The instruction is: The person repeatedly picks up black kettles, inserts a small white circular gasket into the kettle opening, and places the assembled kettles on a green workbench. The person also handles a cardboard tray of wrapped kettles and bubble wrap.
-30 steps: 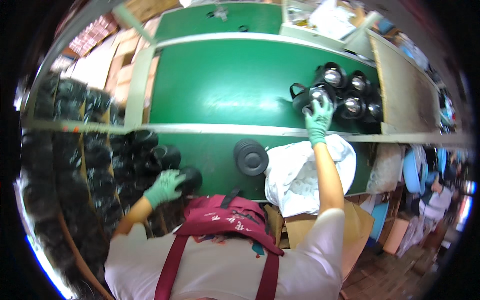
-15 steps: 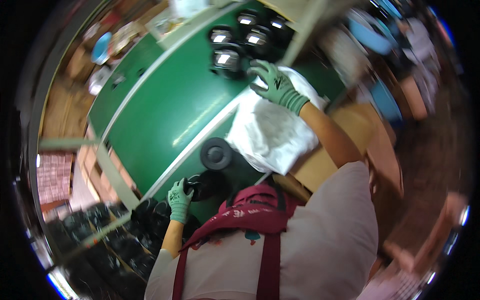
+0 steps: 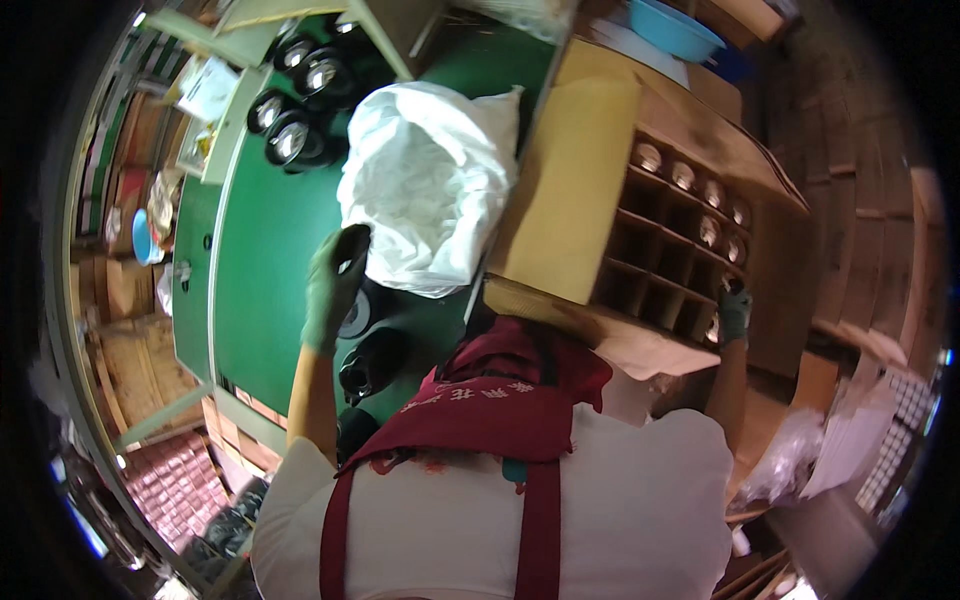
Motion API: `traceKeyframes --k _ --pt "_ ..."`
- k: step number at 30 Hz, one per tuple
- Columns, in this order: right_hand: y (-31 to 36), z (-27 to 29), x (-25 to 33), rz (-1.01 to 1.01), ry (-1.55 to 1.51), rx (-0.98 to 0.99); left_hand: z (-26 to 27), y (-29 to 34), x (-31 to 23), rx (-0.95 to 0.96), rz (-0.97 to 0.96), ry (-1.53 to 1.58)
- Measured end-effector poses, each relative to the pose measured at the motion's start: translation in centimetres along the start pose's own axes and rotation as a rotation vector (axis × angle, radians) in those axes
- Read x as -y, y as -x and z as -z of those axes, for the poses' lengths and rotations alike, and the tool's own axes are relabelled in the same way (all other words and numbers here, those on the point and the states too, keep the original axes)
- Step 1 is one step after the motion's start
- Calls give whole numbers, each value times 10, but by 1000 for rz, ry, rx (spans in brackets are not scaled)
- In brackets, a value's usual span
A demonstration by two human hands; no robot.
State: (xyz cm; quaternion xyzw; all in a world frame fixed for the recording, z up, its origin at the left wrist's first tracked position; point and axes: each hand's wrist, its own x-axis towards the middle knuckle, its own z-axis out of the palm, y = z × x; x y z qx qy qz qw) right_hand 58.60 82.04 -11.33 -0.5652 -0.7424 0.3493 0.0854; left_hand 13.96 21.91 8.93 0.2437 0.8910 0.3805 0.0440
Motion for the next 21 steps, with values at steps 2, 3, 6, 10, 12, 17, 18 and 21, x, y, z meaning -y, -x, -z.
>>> traceKeyframes --k 2,3,6,10,12,17,18,21 --pt "7 28 -109 151 337 -90 -82 -43 33 227 2 -105" --pt "24 4 -102 -26 236 17 -122 -52 52 286 -68 -261" --pt "49 11 -94 104 385 -62 -200 -61 124 674 -272 -613" --pt "62 24 -83 -114 694 37 -213 -60 110 650 -108 -703" --pt "56 19 -86 -48 813 139 -201 -51 103 527 -67 -652" --pt "32 -3 -114 254 752 -10 -160 -57 82 364 359 229" --pt "31 -4 -129 259 798 -34 -150 -57 81 335 346 274" --pt "39 -7 -129 235 932 -89 -135 -55 52 300 422 635"
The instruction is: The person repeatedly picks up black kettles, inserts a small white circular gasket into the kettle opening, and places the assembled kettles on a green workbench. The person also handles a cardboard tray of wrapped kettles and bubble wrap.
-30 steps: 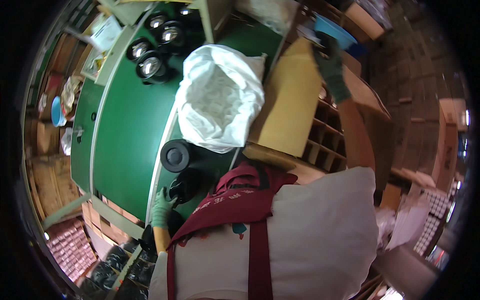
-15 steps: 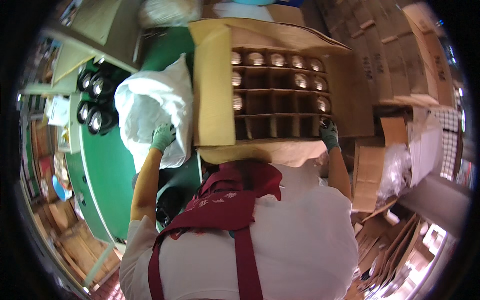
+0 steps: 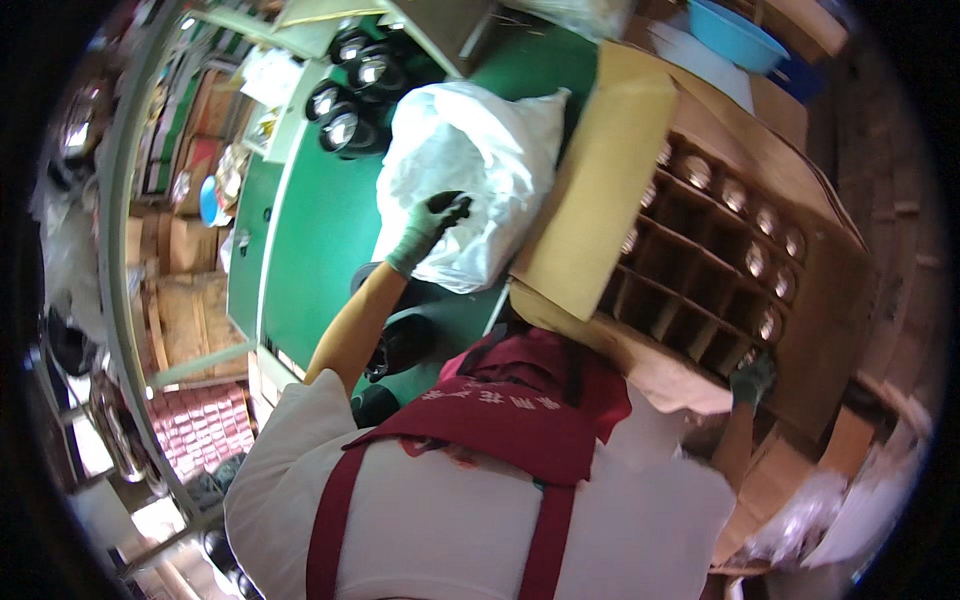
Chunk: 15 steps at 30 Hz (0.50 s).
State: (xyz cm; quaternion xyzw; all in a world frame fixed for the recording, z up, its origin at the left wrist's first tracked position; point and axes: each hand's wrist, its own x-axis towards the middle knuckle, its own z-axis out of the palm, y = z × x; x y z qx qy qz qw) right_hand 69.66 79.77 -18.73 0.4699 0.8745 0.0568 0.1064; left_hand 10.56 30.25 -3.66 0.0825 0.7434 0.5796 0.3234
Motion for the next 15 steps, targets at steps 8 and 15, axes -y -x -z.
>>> traceKeyframes --k 8,15 --pt "23 189 29 -19 -671 -124 -9 50 -48 -13 45 379" --pt "67 264 226 144 -1798 447 -13 86 -59 39 -257 524"
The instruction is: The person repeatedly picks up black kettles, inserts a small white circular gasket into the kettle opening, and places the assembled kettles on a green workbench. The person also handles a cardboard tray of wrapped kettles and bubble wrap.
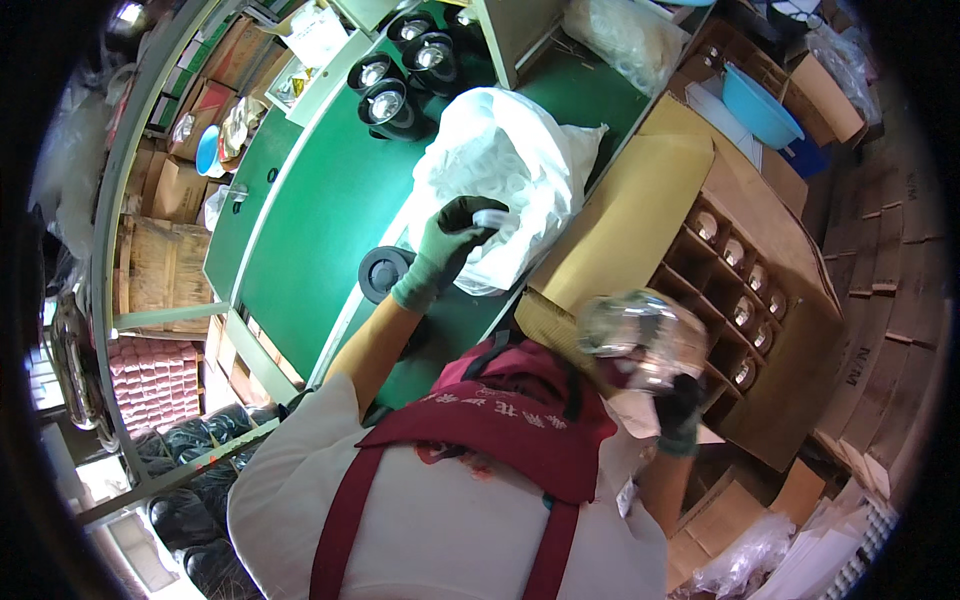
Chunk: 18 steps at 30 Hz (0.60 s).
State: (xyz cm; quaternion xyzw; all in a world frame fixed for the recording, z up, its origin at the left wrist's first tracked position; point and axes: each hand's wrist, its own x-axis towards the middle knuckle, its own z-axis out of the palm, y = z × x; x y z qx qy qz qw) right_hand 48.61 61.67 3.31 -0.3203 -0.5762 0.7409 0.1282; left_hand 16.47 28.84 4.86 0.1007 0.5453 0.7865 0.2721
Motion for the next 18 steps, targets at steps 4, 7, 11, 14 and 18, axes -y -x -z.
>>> traceKeyframes --k 4,7,11,14,18 --pt "-32 -173 5 -12 -34 408 -15 16 -23 -140 -448 -599" --pt "-49 -239 19 -530 -860 755 -17 40 -47 -181 -562 -785" --pt "-40 -279 26 262 268 731 10 76 -50 -163 -473 -1064" --pt "-44 -286 -9 459 430 719 36 89 -62 -21 -346 -960" --pt "-53 -285 -39 539 326 714 71 104 -67 143 -374 -886"
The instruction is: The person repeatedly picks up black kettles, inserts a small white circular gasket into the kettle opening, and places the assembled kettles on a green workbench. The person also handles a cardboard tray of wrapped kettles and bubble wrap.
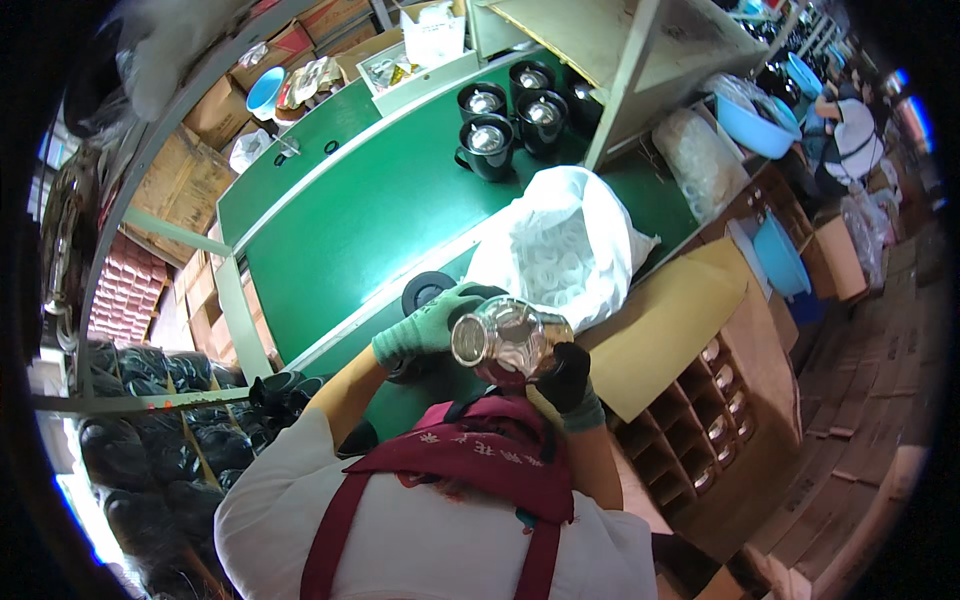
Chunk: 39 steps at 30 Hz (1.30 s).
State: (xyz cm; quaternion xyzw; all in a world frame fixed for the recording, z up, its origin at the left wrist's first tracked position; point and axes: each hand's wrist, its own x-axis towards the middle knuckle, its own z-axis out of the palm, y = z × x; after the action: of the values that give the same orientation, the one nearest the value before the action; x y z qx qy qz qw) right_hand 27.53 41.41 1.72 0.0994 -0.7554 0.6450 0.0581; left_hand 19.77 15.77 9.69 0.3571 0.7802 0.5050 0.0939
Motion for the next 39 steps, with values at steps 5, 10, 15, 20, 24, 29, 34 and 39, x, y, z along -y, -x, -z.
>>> traceKeyframes --k 5,10,15,20,24,29,34,39 --pt "-18 15 18 166 161 171 2 3 8 11 47 -273" --pt "-26 51 -17 477 576 206 -18 -3 15 -88 -78 -472" --pt "-46 36 23 342 548 100 -12 -8 13 -149 28 7" --pt "-70 25 26 -199 -336 -117 -5 9 76 -644 427 978" --pt "-93 43 7 -715 -1181 -80 22 8 31 -736 410 735" --pt "-88 42 -38 -853 -982 39 9 5 29 -785 373 768" --pt "-69 17 -10 -651 -949 24 14 -1 22 -653 133 3" --pt "-69 7 0 -409 -584 -120 19 -10 -17 -539 17 -239"
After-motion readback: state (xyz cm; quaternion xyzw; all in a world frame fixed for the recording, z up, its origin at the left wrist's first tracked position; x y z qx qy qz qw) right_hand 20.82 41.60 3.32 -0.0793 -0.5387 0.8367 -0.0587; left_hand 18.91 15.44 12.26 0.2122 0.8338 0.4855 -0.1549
